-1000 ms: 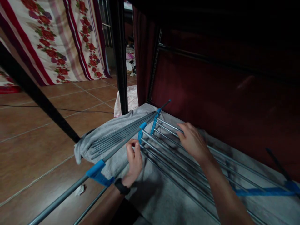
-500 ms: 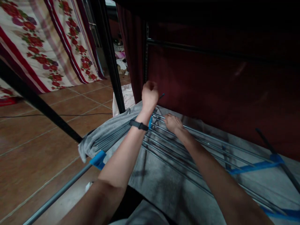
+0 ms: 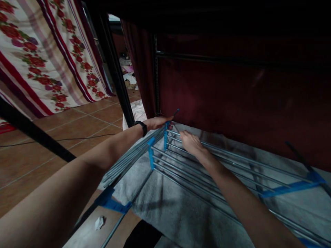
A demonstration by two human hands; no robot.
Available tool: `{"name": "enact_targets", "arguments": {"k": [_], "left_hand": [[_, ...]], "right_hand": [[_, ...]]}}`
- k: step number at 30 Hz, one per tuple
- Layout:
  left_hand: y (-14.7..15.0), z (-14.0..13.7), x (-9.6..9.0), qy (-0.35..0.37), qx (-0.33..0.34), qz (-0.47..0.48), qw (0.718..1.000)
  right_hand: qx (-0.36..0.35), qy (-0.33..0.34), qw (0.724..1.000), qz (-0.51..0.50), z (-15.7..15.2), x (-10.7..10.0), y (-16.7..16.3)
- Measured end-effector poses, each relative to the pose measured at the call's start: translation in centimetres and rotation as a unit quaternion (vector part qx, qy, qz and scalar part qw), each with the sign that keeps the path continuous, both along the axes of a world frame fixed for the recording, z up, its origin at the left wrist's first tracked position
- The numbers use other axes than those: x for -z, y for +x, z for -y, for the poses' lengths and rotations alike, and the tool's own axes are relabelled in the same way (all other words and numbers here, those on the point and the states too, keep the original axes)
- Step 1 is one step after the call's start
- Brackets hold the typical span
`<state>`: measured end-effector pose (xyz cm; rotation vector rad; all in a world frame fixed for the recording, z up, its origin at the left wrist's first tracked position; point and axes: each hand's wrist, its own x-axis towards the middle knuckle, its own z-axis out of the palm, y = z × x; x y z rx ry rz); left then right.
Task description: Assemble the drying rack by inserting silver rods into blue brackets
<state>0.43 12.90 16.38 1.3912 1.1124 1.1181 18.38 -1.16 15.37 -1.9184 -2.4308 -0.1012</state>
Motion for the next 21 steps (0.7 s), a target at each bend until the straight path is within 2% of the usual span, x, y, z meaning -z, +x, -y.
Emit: {"name": "enact_targets", "arguments": {"k": [3, 6, 11, 21], "left_hand": [[0.6, 0.6, 1.7, -0.062, 0.058, -0.015, 0.996], [0.9, 1.1, 2.2, -0.083, 0.077, -0.001, 0.994], [0.8, 1.6, 2.0, -0.092, 0.093, 0.016, 0.991], [0.6, 1.7, 1.7, -0.107, 0.114, -0.01, 0.988]], "right_hand": [[-0.002, 0.02, 1.0, -0.001, -0.1, 0.0, 0.1], [0.009, 0.04, 0.999, -0.004, -0.2, -0.3, 0.0], [0.022, 0.034, 0.999, -0.014, -0.6, -0.6, -0.2], [0.013, 0.007, 1.0, -0.018, -1.0, -0.9, 0.2]]}}
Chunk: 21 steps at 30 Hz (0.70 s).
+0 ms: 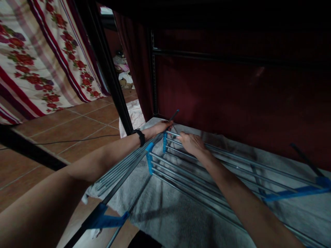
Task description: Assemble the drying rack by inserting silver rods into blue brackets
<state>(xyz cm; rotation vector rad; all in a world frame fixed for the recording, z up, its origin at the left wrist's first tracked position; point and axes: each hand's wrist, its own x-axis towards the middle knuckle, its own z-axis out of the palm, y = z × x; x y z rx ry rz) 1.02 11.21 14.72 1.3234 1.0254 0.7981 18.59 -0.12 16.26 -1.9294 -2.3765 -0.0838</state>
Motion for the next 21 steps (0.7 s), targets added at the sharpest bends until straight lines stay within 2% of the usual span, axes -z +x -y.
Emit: {"name": "enact_targets", "arguments": {"k": [6, 21], "left_hand": [[-0.1, -0.19, 0.42, -0.012, 0.011, -0.009, 1.0], [0.21, 0.19, -0.01, 0.02, -0.01, -0.049, 0.999]], "right_hand": [[0.017, -0.027, 0.999, 0.0, -0.71, -0.34, 0.4], [-0.006, 0.009, 1.0, 0.015, -0.67, 0.09, 0.25]]}}
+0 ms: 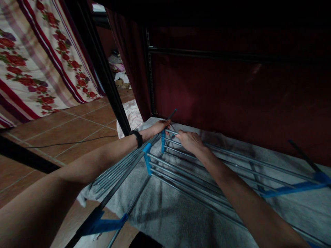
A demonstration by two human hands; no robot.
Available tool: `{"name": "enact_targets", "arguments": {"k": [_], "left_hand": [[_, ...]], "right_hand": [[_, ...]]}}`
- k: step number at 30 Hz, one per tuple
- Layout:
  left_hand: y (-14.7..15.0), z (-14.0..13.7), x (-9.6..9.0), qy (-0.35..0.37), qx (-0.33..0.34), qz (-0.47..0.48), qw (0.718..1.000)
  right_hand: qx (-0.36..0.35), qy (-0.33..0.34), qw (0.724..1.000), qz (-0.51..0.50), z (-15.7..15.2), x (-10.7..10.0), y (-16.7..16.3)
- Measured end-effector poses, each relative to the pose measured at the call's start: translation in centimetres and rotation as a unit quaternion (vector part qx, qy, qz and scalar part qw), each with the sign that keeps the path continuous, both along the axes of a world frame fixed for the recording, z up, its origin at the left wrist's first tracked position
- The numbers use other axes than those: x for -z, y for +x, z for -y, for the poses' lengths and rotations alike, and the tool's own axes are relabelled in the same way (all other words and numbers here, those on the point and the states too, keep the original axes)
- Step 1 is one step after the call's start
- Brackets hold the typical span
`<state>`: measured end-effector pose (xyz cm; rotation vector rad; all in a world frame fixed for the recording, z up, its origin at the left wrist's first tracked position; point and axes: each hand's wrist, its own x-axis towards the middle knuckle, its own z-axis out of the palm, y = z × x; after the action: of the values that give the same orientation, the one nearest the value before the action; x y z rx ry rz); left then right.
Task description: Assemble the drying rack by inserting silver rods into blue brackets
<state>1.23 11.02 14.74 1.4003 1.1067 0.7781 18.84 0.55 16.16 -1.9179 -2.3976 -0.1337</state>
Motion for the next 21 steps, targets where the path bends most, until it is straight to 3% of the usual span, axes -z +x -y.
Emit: {"name": "enact_targets", "arguments": {"k": [11, 21], "left_hand": [[0.17, -0.26, -0.31, 0.031, 0.006, -0.058, 0.998], [0.13, -0.62, -0.83, 0.125, 0.024, -0.174, 0.976]], "right_hand": [[-0.003, 0.001, 1.0, -0.009, -0.38, 0.19, 0.17], [0.03, -0.028, 0.999, -0.029, -0.54, -0.23, -0.42]]}}
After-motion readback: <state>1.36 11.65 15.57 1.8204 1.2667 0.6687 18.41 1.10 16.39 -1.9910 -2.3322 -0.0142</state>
